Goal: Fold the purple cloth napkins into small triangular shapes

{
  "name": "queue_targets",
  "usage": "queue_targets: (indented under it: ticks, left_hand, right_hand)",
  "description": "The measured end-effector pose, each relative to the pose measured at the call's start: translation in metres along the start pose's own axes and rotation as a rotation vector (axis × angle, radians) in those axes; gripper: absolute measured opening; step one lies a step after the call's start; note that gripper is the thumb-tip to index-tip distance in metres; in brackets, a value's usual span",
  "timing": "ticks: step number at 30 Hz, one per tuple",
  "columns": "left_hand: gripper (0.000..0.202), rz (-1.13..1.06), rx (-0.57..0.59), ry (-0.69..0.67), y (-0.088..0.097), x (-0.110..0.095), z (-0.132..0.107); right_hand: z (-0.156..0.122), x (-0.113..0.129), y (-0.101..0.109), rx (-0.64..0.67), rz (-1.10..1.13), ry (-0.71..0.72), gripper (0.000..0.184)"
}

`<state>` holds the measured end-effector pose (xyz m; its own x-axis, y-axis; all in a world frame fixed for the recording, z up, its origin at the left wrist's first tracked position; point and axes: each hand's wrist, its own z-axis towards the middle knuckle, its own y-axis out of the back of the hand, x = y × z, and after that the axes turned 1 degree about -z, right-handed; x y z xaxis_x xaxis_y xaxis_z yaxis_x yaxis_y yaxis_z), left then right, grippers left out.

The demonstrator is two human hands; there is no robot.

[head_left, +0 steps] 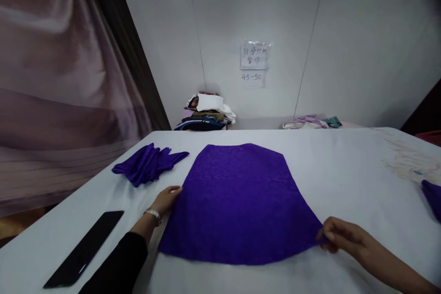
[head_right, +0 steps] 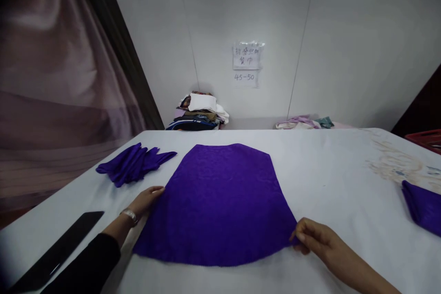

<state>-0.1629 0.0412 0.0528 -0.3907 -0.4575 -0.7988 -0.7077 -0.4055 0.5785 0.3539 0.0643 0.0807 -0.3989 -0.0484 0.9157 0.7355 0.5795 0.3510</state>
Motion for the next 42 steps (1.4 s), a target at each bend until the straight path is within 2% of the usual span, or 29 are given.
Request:
queue_targets:
  ticks: [4, 7, 9, 12, 14, 16, 21, 24, 26, 28, 30, 32, 34, 36, 38, 39, 40, 42]
  left_hand:
    - [0.069, 0.03, 0.085, -0.079, -0.005, 0.005, -0.036]
    - [0.075, 0.057, 0.114, -0.08, -0.006, 0.006, -0.063]
    - [0.076, 0.039, 0.135, -0.043, -0.002, 0.007, -0.076]
    - [0.08, 0.007, 0.13, 0.006, 0.004, 0.01, -0.086]
    - [0.083, 0.003, 0.109, 0.029, 0.007, 0.014, -0.088]
    - [0.083, 0.022, 0.088, 0.019, 0.006, 0.019, -0.088]
    - [0.07, 0.225, -0.06, -0.083, -0.002, 0.03, -0.091]
    - [0.062, 0.357, -0.157, -0.101, -0.007, 0.033, -0.095]
    - [0.061, 0.402, -0.177, -0.107, -0.009, 0.034, -0.097]
    - [0.06, 0.423, -0.168, -0.108, -0.01, 0.036, -0.098]
    - [0.06, 0.433, -0.154, -0.102, -0.01, 0.038, -0.097]
    - [0.06, 0.436, -0.153, -0.098, -0.01, 0.039, -0.097]
    - [0.059, 0.435, -0.152, -0.101, -0.01, 0.039, -0.097]
    - [0.058, 0.433, -0.145, -0.096, -0.009, 0.038, -0.096]
    - [0.058, 0.432, -0.129, -0.084, -0.008, 0.037, -0.096]
    - [0.059, 0.432, -0.123, -0.078, -0.007, 0.037, -0.096]
    - [0.06, 0.435, -0.119, -0.073, -0.007, 0.037, -0.095]
    - [0.061, 0.441, -0.114, -0.064, -0.007, 0.037, -0.094]
  right_hand:
    - [-0.008, -0.012, -0.006, 0.189, 0.002, -0.134, 0.031]
    - [-0.01, -0.009, -0.004, 0.287, -0.067, -0.199, 0.026]
    - [-0.004, 0.003, -0.001, 0.288, -0.147, -0.137, 0.022]
    - [0.021, 0.029, -0.007, 0.223, -0.279, 0.075, 0.021]
    - [0.045, 0.044, -0.023, 0.152, -0.326, 0.202, 0.025]
    - [0.071, 0.054, -0.049, 0.101, -0.36, 0.301, 0.035]
    - [0.131, 0.055, -0.123, 0.395, -0.571, 0.582, 0.061]
    - [0.168, 0.045, -0.141, 0.44, -0.728, 0.644, 0.068]
    - [0.195, 0.036, -0.131, 0.385, -0.83, 0.649, 0.067]
    - [0.22, 0.023, -0.102, 0.267, -0.926, 0.552, 0.064]
    - [0.235, 0.006, -0.058, 0.066, -1.042, 0.345, 0.058]
    - [0.236, -0.015, -0.007, -0.156, -1.112, 0.11, 0.052]
    - [0.227, -0.035, 0.042, -0.281, -1.13, -0.028, 0.05]
    - [0.214, -0.051, 0.078, -0.386, -1.144, -0.132, 0.048]
    - [0.207, -0.059, 0.096, -0.45, -1.159, -0.191, 0.046]
    - [0.207, -0.059, 0.096, -0.473, -1.163, -0.189, 0.045]
    - [0.211, -0.056, 0.091, -0.487, -1.163, -0.161, 0.045]
    - [0.224, -0.043, 0.066, -0.478, -1.139, -0.034, 0.05]
